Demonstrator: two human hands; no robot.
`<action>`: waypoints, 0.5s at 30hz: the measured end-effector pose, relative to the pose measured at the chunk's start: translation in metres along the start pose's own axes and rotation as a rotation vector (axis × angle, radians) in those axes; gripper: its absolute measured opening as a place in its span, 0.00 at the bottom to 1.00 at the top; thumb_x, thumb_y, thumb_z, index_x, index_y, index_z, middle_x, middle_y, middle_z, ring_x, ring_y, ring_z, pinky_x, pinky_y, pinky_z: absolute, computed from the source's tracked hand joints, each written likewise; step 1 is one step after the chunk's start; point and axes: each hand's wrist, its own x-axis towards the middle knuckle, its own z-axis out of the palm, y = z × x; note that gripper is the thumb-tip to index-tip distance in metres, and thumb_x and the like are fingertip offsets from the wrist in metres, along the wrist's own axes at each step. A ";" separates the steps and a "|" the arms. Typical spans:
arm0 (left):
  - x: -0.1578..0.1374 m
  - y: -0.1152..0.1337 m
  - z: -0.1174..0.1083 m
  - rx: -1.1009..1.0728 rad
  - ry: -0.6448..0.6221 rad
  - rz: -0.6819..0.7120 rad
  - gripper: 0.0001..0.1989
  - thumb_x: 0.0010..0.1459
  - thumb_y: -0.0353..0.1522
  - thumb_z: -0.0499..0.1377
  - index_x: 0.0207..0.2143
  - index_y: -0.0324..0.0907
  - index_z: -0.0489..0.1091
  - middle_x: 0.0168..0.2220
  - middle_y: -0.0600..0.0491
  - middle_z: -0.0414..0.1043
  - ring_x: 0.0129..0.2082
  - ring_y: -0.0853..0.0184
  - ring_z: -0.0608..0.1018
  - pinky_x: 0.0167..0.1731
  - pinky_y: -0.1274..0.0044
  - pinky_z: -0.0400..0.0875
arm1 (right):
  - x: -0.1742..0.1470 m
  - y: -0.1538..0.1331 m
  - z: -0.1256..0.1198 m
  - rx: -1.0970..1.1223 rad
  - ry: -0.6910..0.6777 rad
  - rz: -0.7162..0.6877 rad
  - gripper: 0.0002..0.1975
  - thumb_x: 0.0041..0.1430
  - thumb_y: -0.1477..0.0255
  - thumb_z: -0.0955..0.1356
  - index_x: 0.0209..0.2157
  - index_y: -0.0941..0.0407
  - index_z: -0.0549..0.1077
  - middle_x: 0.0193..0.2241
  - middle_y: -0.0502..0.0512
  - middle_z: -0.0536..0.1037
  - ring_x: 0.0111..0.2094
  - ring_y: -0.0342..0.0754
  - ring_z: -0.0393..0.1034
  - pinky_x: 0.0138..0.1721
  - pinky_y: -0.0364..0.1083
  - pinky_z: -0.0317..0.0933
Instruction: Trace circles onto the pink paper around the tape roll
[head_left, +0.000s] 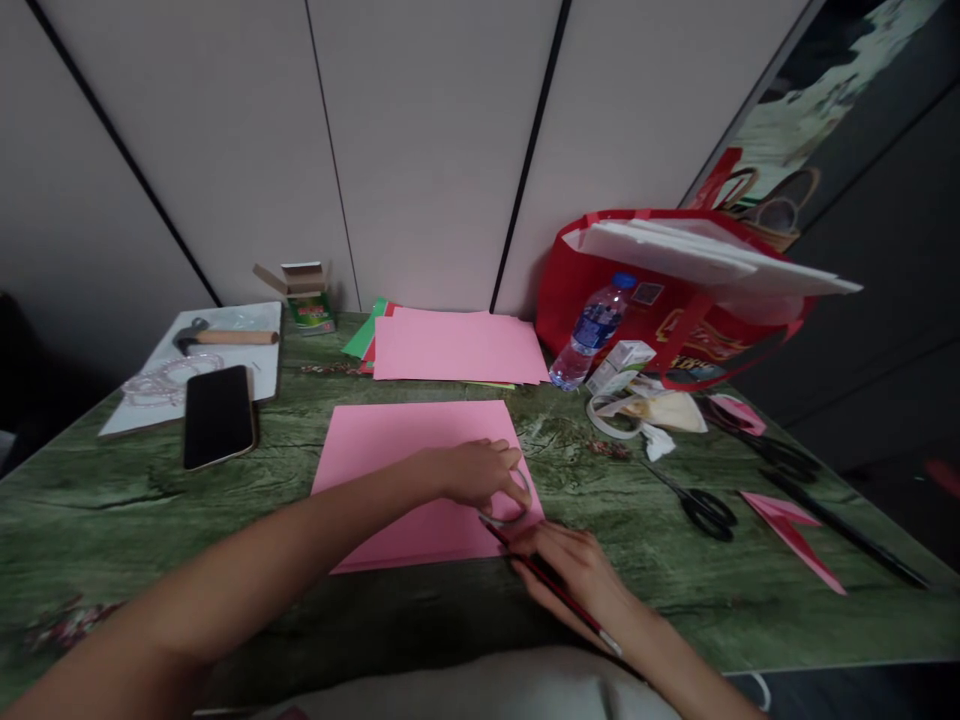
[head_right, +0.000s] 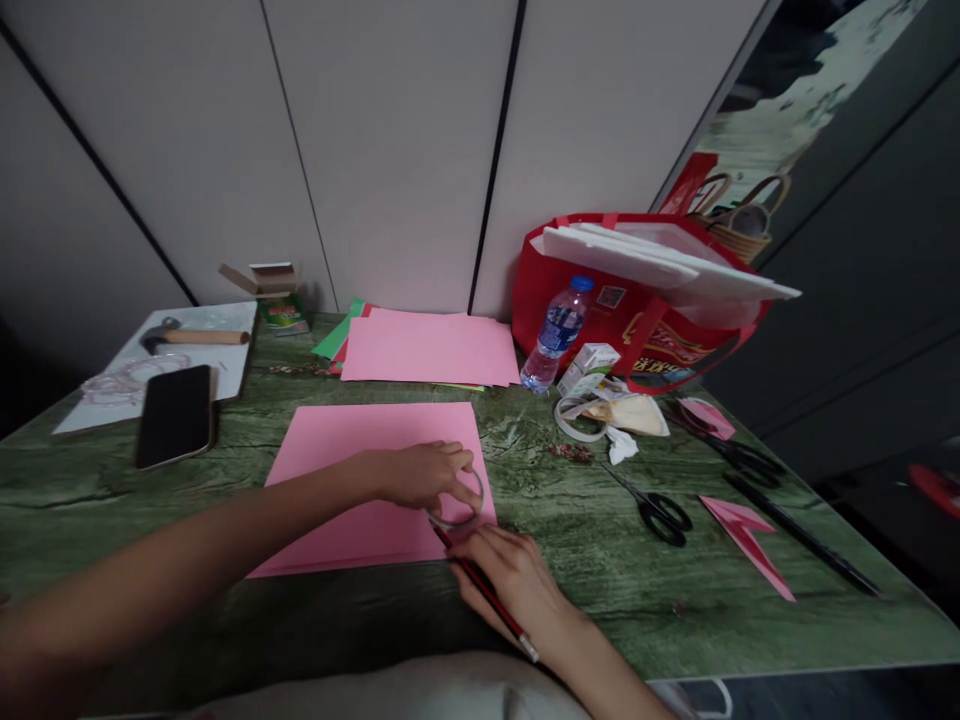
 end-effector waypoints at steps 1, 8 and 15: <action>0.000 0.000 0.000 -0.003 0.005 -0.002 0.19 0.51 0.31 0.64 0.47 0.53 0.71 0.42 0.49 0.65 0.42 0.60 0.66 0.41 0.73 0.60 | -0.001 0.000 -0.001 0.001 -0.002 -0.002 0.05 0.57 0.80 0.63 0.34 0.56 0.67 0.27 0.52 0.75 0.28 0.44 0.71 0.30 0.42 0.63; 0.000 0.001 -0.001 -0.018 -0.013 -0.005 0.21 0.51 0.31 0.64 0.49 0.52 0.70 0.42 0.48 0.65 0.42 0.60 0.66 0.41 0.74 0.60 | -0.011 0.000 -0.016 0.015 -0.061 0.036 0.06 0.58 0.81 0.63 0.35 0.56 0.66 0.26 0.51 0.73 0.27 0.43 0.68 0.29 0.41 0.61; 0.001 -0.001 0.003 -0.024 0.011 0.006 0.20 0.51 0.32 0.64 0.48 0.52 0.71 0.40 0.48 0.65 0.41 0.60 0.66 0.41 0.74 0.60 | -0.024 0.012 -0.024 0.000 -0.059 0.070 0.06 0.58 0.80 0.63 0.35 0.55 0.66 0.27 0.51 0.73 0.27 0.43 0.69 0.29 0.41 0.60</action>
